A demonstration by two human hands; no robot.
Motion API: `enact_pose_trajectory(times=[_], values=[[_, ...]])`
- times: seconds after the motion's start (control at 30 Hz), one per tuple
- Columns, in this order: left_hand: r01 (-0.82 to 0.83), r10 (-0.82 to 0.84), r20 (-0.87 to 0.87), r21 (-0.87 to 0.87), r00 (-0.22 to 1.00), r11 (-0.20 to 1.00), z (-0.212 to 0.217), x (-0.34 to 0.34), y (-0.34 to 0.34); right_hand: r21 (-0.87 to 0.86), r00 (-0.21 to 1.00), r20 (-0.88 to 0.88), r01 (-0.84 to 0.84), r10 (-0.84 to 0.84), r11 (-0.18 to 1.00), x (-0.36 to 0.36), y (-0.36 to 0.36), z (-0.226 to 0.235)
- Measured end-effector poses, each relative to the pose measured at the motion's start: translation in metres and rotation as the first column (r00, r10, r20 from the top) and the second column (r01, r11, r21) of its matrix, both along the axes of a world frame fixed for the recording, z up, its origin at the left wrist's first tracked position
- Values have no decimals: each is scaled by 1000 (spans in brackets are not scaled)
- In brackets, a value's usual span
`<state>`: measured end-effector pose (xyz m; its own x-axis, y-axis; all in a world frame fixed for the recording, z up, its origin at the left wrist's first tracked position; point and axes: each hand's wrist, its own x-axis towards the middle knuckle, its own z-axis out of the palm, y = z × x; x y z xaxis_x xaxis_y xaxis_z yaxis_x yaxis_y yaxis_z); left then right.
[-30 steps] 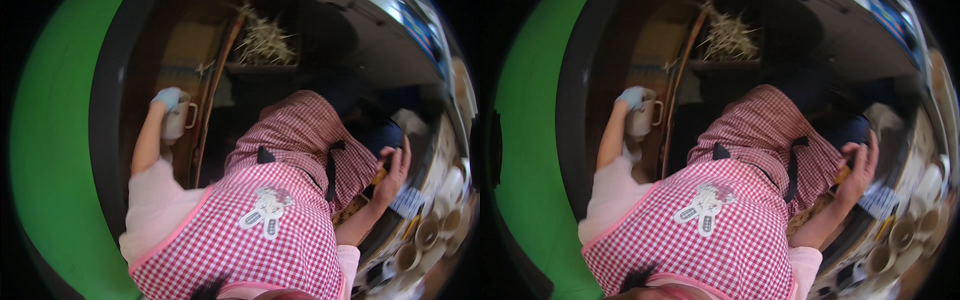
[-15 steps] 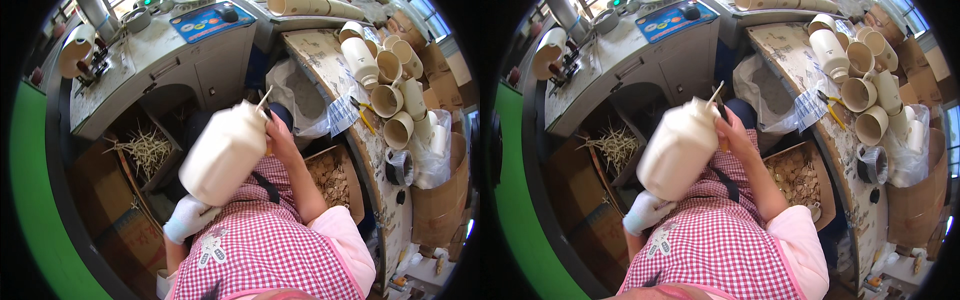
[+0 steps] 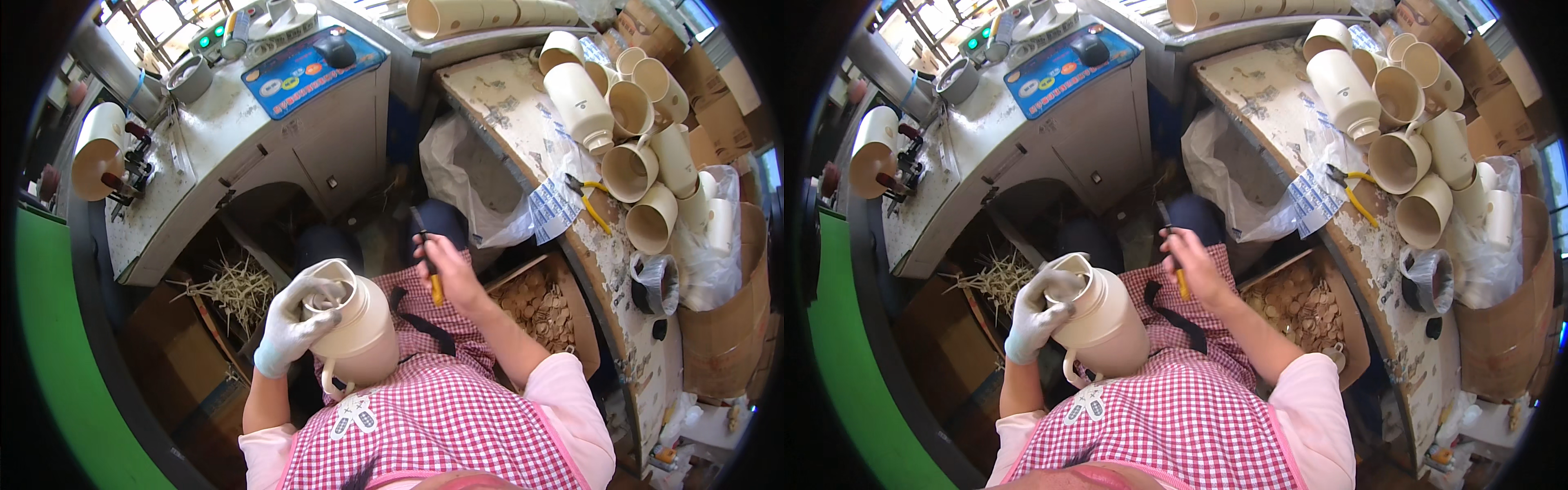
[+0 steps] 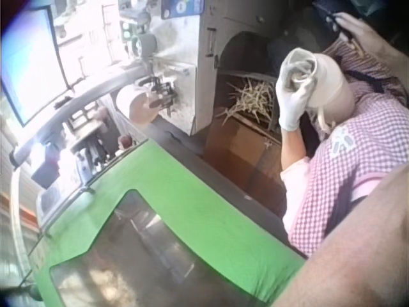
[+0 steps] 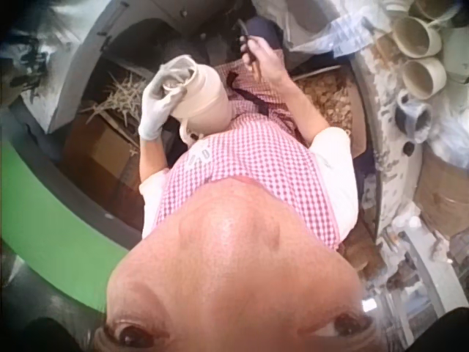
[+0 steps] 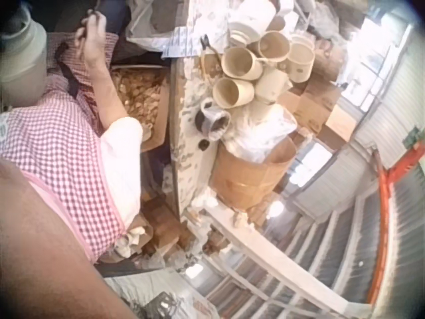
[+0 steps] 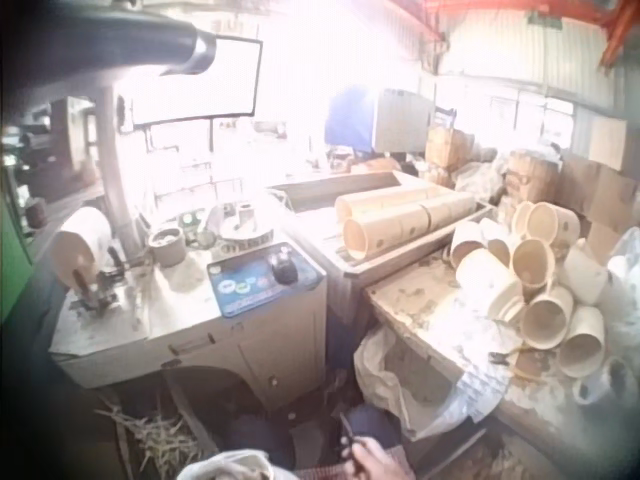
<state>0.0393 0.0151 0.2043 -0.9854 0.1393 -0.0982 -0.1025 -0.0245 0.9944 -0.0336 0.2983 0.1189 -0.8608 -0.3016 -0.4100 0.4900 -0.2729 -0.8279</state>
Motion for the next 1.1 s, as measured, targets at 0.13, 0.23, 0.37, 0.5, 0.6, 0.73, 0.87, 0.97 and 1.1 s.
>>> enact_pose_trajectory(times=[0.13,0.23,0.37,0.5,0.6,0.73,0.87,0.97,1.1], values=[[-229,186,-413,-56,892,972,32,12,-15,-200,910,408,174,-80,964,-16,28,20],[-388,-112,-647,-576,754,720,51,9,-41,-265,959,98,-233,267,936,-21,19,64],[-135,-335,-501,-690,798,711,42,2,-51,589,470,-602,-285,646,756,-12,-40,98],[-47,-398,-484,-678,780,734,26,2,-55,844,-54,-514,146,856,516,-13,-78,113],[11,-420,-441,-680,793,734,21,0,-52,876,-110,-391,259,914,406,-11,-81,106],[-57,-465,-410,-795,784,604,-4,0,-13,988,70,-92,134,993,82,-6,-85,70],[-93,-596,-340,-909,727,405,-43,21,21,908,105,176,-401,979,-120,-6,-89,49],[-192,-461,-441,-849,770,492,-52,41,9,635,251,266,-772,931,27,-3,-75,59],[-264,-483,-507,-834,714,485,-56,56,10,221,143,457,-974,878,44,12,-63,58]])
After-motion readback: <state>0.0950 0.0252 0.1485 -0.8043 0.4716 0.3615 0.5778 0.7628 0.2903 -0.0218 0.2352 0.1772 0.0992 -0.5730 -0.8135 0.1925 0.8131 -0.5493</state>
